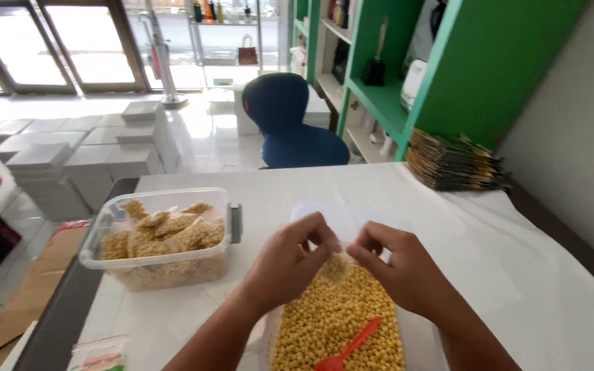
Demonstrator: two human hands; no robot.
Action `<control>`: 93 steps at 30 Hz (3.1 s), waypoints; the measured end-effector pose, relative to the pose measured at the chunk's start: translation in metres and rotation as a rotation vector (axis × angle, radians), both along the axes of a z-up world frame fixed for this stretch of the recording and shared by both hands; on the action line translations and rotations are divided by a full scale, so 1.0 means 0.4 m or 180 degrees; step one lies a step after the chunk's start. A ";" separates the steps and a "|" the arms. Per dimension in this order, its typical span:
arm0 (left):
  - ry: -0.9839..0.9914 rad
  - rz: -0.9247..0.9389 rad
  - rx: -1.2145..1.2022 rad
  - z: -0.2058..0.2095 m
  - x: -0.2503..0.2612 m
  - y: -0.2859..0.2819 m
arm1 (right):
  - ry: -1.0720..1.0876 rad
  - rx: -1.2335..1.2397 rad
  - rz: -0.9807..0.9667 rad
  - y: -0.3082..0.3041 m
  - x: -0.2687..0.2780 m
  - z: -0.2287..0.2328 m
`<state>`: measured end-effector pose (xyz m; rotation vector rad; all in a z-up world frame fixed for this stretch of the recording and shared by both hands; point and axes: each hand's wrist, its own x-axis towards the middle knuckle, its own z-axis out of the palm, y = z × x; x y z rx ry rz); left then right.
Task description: Packaging small yellow beads into tiny plastic bags using a small spoon.
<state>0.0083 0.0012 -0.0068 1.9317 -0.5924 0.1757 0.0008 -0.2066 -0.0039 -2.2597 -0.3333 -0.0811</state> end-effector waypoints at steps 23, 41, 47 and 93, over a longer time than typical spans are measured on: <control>-0.0367 0.2766 0.1180 -0.027 0.123 0.405 | 0.0210 -0.0112 -0.0209 -0.028 0.032 -0.059; -0.1114 0.0171 0.3329 -0.368 -0.200 0.352 | 0.0521 -0.0329 -0.0058 -0.016 0.034 -0.056; -0.0613 0.0580 0.2372 -0.331 -0.226 0.361 | 0.0558 -0.0417 0.0016 -0.014 0.031 -0.058; -0.1029 0.0827 0.0038 0.001 -0.006 -0.010 | 0.0171 0.0720 -0.0219 0.011 0.010 0.032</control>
